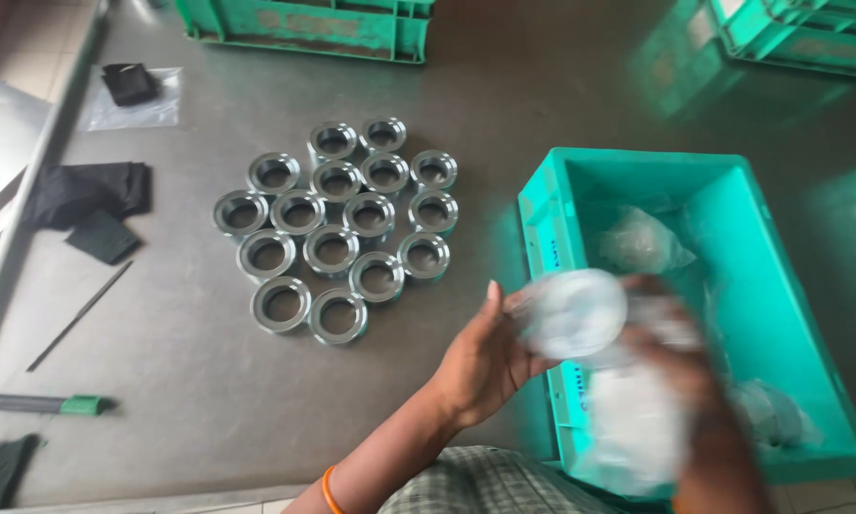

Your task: Taking metal rings from a plastic crate, wiping them with a plastic sheet, and arranging them on a table for inspection.

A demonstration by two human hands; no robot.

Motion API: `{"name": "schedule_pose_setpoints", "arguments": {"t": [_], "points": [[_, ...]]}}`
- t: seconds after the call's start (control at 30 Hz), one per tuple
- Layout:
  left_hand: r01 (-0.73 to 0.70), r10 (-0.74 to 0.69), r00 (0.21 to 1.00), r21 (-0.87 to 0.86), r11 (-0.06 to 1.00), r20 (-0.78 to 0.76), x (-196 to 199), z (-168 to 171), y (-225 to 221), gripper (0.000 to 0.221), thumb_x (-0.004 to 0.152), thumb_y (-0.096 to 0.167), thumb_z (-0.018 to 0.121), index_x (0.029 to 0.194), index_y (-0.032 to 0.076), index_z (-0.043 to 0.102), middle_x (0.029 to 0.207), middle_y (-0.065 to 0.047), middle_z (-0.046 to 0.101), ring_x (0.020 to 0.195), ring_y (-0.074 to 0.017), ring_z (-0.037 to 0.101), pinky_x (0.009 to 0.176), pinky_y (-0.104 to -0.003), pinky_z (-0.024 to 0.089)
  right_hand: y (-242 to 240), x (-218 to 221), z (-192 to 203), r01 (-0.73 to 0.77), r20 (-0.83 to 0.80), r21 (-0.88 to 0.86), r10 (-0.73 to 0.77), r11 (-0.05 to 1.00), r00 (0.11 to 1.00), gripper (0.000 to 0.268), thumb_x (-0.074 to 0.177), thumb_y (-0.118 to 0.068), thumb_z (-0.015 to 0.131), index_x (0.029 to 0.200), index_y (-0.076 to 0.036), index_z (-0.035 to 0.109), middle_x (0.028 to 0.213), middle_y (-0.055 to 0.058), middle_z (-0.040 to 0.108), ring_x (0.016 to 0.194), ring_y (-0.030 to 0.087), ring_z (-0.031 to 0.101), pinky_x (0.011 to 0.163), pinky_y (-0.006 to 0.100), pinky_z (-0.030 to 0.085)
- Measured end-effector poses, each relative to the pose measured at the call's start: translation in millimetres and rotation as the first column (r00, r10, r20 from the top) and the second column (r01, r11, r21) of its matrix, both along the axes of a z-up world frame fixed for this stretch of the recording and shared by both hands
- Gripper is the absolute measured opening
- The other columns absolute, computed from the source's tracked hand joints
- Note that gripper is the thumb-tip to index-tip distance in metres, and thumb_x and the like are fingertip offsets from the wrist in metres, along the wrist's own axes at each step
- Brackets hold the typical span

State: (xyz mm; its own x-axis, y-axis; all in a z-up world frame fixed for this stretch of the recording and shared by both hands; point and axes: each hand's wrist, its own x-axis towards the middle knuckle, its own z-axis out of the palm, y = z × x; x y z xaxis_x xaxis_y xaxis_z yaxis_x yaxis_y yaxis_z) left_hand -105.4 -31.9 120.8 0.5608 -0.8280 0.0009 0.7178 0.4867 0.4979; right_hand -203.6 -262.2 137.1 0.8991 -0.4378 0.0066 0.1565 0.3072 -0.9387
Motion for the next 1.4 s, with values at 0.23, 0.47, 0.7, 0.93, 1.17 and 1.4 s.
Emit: {"name": "schedule_pose_setpoints", "arguments": {"t": [0.23,0.47,0.7,0.93,1.17,1.4], "points": [[-0.095,0.117,0.953,0.090,0.991,-0.280,4,-57,20,0.068,0.098,0.064,0.046,0.140,0.012,0.057,0.130,-0.010,0.066,0.120,-0.0254,0.065,0.104,-0.045,0.052,67,37,-14,-0.370,-0.212,-0.554,0.303,0.746,0.929,0.027,0.085,-0.003,0.080,0.103,-0.008,0.061,0.094,0.000,0.060,0.087,0.006,0.056,0.073,0.024,0.049],[-0.134,0.074,0.904,-0.115,0.984,-0.422,8,-93,30,0.057,0.101,0.065,0.057,0.122,0.012,0.063,0.115,-0.008,0.065,0.112,-0.0304,0.065,0.094,-0.053,0.056,38,21,73,0.037,0.131,-0.675,0.071,0.737,0.989,0.037,0.075,0.008,0.062,0.109,-0.006,0.059,0.122,0.011,0.065,0.118,0.019,0.064,0.102,0.034,0.054],[-0.150,0.074,0.846,-0.102,0.983,-0.527,19,-112,50,0.052,0.089,0.028,0.071,0.137,0.013,0.059,0.140,-0.007,0.059,0.120,-0.0270,0.061,0.100,-0.043,0.054,-66,-6,30,-0.226,-0.388,-0.842,-0.259,0.491,0.884,0.036,0.087,-0.005,0.068,0.123,-0.006,0.066,0.109,0.019,0.064,0.096,0.030,0.065,0.089,0.042,0.054],[-0.116,0.109,0.970,-0.020,0.993,-0.218,25,-90,54,0.093,0.074,0.014,0.066,0.158,0.012,0.025,0.155,-0.014,0.045,0.131,-0.0272,0.061,0.109,-0.065,0.044,-13,1,2,-0.964,-0.844,-0.258,-0.472,-0.060,0.255,0.034,0.083,-0.024,0.066,0.116,-0.018,0.069,0.140,0.007,0.054,0.115,0.035,0.067,0.097,0.047,0.056],[-0.172,0.279,0.925,0.372,0.912,-0.258,38,-92,42,0.094,0.082,0.023,0.065,0.162,0.015,0.016,0.124,-0.010,0.051,0.103,-0.0261,0.061,0.095,-0.068,0.055,-36,-4,-49,-0.871,-0.854,-0.389,-0.238,-0.301,0.463,0.026,0.084,-0.025,0.065,0.107,-0.011,0.068,0.120,0.017,0.062,0.109,0.036,0.066,0.090,0.046,0.056],[-0.123,0.228,0.970,0.642,0.757,-0.083,63,-99,18,0.083,0.085,0.029,0.065,0.157,0.017,0.027,0.120,-0.007,0.058,0.098,-0.0224,0.063,0.080,-0.049,0.053,-27,-1,-41,-0.905,-0.858,-0.383,-0.290,-0.187,0.423,0.022,0.084,-0.024,0.067,0.101,-0.012,0.072,0.113,0.012,0.072,0.108,0.033,0.068,0.091,0.045,0.057]]}}
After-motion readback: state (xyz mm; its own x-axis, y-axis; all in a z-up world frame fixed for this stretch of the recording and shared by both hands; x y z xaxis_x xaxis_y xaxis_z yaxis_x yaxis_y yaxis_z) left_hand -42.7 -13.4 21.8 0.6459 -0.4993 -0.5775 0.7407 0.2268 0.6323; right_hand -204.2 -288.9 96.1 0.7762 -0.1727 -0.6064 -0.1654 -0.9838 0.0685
